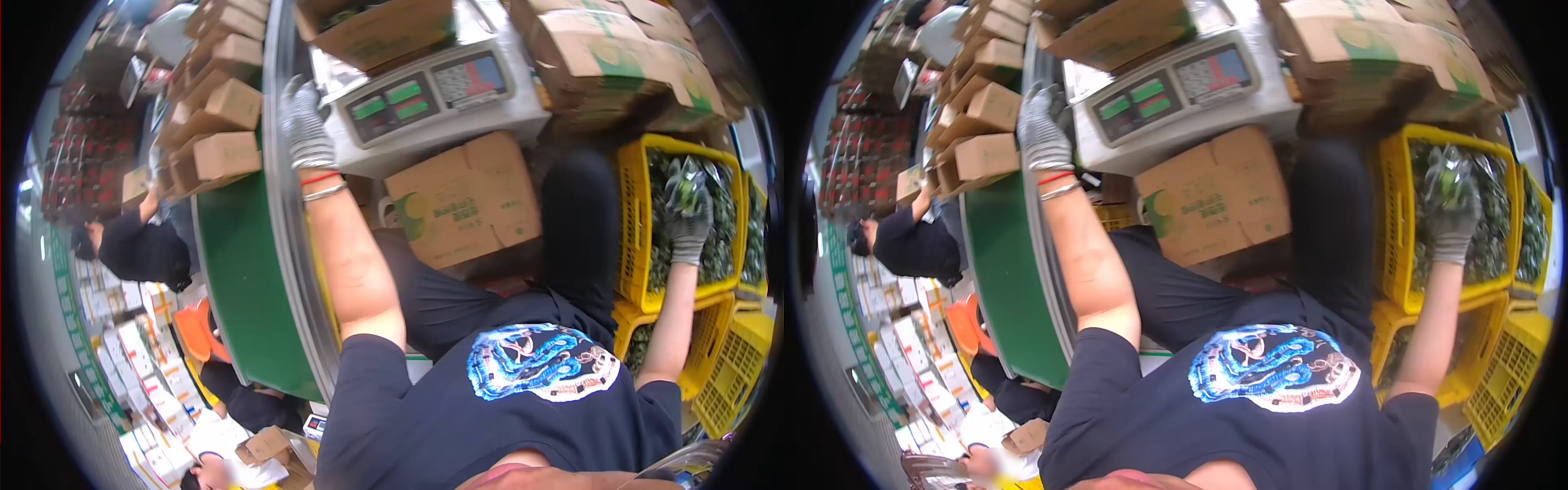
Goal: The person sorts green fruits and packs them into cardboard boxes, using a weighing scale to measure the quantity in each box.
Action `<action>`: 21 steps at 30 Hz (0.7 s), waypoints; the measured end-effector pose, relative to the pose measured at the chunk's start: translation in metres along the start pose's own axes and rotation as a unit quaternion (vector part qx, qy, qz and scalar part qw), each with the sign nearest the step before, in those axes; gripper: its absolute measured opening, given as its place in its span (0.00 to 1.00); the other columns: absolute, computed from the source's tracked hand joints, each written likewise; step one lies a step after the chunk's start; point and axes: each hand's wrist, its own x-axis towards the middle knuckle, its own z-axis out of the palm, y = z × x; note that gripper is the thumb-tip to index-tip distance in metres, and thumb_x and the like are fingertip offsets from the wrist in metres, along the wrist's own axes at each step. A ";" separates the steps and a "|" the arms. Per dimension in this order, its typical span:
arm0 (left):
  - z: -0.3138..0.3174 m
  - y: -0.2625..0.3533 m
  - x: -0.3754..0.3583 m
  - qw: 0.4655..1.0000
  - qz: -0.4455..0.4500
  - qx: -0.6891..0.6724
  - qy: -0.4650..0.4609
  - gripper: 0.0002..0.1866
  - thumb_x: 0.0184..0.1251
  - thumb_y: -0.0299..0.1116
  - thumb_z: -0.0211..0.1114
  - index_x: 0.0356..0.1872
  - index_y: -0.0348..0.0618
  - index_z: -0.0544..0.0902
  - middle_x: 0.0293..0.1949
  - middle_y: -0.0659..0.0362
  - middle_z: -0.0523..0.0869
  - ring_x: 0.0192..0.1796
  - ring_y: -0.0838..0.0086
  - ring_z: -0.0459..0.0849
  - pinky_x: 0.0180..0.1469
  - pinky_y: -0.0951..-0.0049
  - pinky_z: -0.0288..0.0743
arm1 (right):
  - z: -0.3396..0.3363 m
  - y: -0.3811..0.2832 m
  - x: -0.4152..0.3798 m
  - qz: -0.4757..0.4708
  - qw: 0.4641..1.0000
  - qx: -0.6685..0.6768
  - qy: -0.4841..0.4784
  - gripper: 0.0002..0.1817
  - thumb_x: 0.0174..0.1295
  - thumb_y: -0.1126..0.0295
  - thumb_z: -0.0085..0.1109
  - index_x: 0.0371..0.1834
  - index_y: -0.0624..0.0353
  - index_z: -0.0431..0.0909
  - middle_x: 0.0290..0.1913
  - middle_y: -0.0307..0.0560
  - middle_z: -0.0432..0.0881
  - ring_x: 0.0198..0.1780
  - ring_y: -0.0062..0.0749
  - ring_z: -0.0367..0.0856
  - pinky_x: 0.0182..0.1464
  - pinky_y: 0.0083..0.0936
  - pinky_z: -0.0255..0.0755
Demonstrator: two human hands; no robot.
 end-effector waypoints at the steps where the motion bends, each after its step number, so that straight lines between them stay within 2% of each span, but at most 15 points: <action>1: 0.001 -0.001 0.001 1.000 -0.007 -0.003 -0.005 0.22 0.64 0.34 0.58 0.59 0.41 0.71 0.49 0.52 0.80 0.50 0.67 0.78 0.51 0.68 0.72 | 0.004 -0.024 -0.030 -0.171 0.883 -0.436 0.019 0.27 0.67 0.68 0.46 0.70 0.57 0.58 0.61 0.47 0.71 0.59 0.32 0.71 0.61 0.30 0.68; 2: -0.005 -0.009 0.008 0.999 0.010 0.026 -0.021 0.21 0.65 0.33 0.57 0.58 0.40 0.72 0.50 0.53 0.80 0.53 0.66 0.78 0.54 0.68 0.71 | 0.007 -0.037 -0.061 -0.316 0.558 -0.766 0.048 0.27 0.66 0.69 0.48 0.70 0.57 0.59 0.58 0.49 0.74 0.54 0.36 0.75 0.59 0.32 0.71; 3: -0.008 -0.018 0.016 0.997 0.027 0.049 -0.046 0.20 0.66 0.33 0.55 0.58 0.39 0.73 0.52 0.53 0.80 0.55 0.66 0.77 0.56 0.68 0.71 | 0.002 -0.028 -0.074 -0.399 0.496 -0.761 0.128 0.27 0.63 0.72 0.50 0.67 0.57 0.63 0.52 0.49 0.77 0.49 0.36 0.79 0.54 0.33 0.75; 4: -0.001 -0.024 0.020 0.990 0.095 0.048 -0.088 0.22 0.68 0.31 0.52 0.61 0.34 0.71 0.58 0.53 0.76 0.61 0.67 0.73 0.63 0.70 0.66 | 0.017 -0.060 -0.108 -0.396 0.475 -0.772 0.146 0.24 0.59 0.74 0.52 0.62 0.57 0.67 0.50 0.47 0.78 0.46 0.36 0.80 0.51 0.33 0.77; 6: 0.006 -0.027 0.021 0.984 0.085 0.034 -0.152 0.25 0.71 0.31 0.48 0.67 0.30 0.63 0.64 0.52 0.70 0.63 0.67 0.71 0.67 0.70 0.61 | 0.032 -0.074 -0.146 -0.455 0.390 -0.777 0.192 0.21 0.56 0.77 0.52 0.55 0.58 0.72 0.46 0.43 0.80 0.43 0.29 0.80 0.46 0.27 0.76; 7: 0.012 -0.028 0.016 0.981 0.105 0.062 -0.148 0.25 0.72 0.30 0.47 0.67 0.30 0.61 0.64 0.52 0.71 0.62 0.68 0.73 0.65 0.70 0.65 | 0.043 -0.092 -0.172 -0.511 0.262 -0.787 0.226 0.17 0.53 0.77 0.55 0.48 0.59 0.77 0.42 0.40 0.81 0.40 0.25 0.79 0.42 0.23 0.75; 8: 0.004 -0.031 0.020 0.985 0.056 0.051 -0.155 0.24 0.72 0.29 0.48 0.67 0.31 0.63 0.62 0.53 0.73 0.60 0.70 0.73 0.61 0.71 0.69 | 0.053 -0.108 -0.199 -0.539 0.064 -0.802 0.249 0.13 0.50 0.76 0.58 0.41 0.60 0.80 0.35 0.38 0.81 0.37 0.22 0.78 0.38 0.22 0.73; 9: -0.021 -0.040 0.040 0.972 0.029 0.185 -0.138 0.25 0.71 0.32 0.50 0.66 0.33 0.64 0.61 0.53 0.73 0.61 0.69 0.73 0.60 0.69 0.71 | 0.055 -0.096 -0.207 -0.513 -0.029 -0.791 0.331 0.10 0.48 0.75 0.59 0.36 0.60 0.82 0.31 0.39 0.83 0.34 0.20 0.78 0.37 0.20 0.73; 11: -0.002 -0.029 0.020 0.998 -0.017 0.066 -0.019 0.24 0.67 0.32 0.51 0.63 0.33 0.66 0.57 0.48 0.74 0.60 0.62 0.73 0.57 0.64 0.74 | 0.060 -0.098 -0.211 -0.450 -0.141 -0.789 0.395 0.12 0.47 0.69 0.61 0.35 0.59 0.83 0.31 0.44 0.84 0.31 0.23 0.79 0.38 0.21 0.74; 13: 0.003 -0.029 0.012 0.999 -0.014 0.049 0.005 0.26 0.66 0.34 0.53 0.63 0.33 0.65 0.56 0.46 0.75 0.59 0.59 0.74 0.56 0.61 0.74 | 0.059 -0.099 -0.196 -0.388 -0.215 -0.778 0.446 0.16 0.44 0.62 0.64 0.35 0.59 0.83 0.31 0.48 0.84 0.32 0.28 0.80 0.41 0.23 0.74; 15: -0.004 -0.032 0.031 0.998 -0.033 0.047 -0.001 0.27 0.65 0.34 0.53 0.64 0.33 0.64 0.57 0.45 0.74 0.60 0.58 0.73 0.58 0.59 0.72 | 0.049 -0.101 -0.165 -0.332 -0.227 -0.797 0.451 0.21 0.44 0.59 0.62 0.40 0.59 0.82 0.37 0.53 0.84 0.39 0.38 0.83 0.46 0.29 0.75; 17: -0.002 -0.031 0.029 0.998 -0.041 0.051 0.003 0.27 0.65 0.34 0.52 0.64 0.34 0.64 0.58 0.45 0.73 0.61 0.57 0.72 0.60 0.57 0.71 | 0.043 -0.102 -0.128 -0.245 -0.322 -0.747 0.528 0.22 0.46 0.62 0.59 0.46 0.58 0.81 0.48 0.56 0.82 0.50 0.44 0.81 0.53 0.32 0.73; 18: 0.000 -0.030 0.028 0.997 -0.044 0.057 0.001 0.27 0.65 0.34 0.52 0.64 0.34 0.63 0.59 0.44 0.72 0.62 0.56 0.71 0.61 0.56 0.70 | 0.043 -0.100 -0.109 -0.161 -0.310 -0.735 0.581 0.27 0.48 0.64 0.57 0.56 0.54 0.76 0.57 0.56 0.77 0.58 0.45 0.76 0.59 0.33 0.70; 19: 0.003 -0.029 0.026 0.997 -0.047 0.062 -0.002 0.27 0.65 0.34 0.52 0.65 0.35 0.63 0.60 0.44 0.71 0.63 0.55 0.70 0.61 0.56 0.69 | 0.041 -0.122 -0.105 -0.150 -0.320 -0.743 0.569 0.33 0.51 0.64 0.56 0.65 0.48 0.68 0.59 0.55 0.75 0.60 0.45 0.75 0.60 0.34 0.70; 21: 0.007 -0.028 0.022 0.996 -0.049 0.077 -0.010 0.28 0.65 0.35 0.52 0.65 0.36 0.62 0.61 0.43 0.70 0.64 0.54 0.68 0.63 0.55 0.67 | 0.030 -0.153 -0.094 -0.095 -0.322 -0.707 0.623 0.41 0.50 0.66 0.59 0.72 0.45 0.57 0.56 0.57 0.78 0.59 0.45 0.76 0.58 0.35 0.72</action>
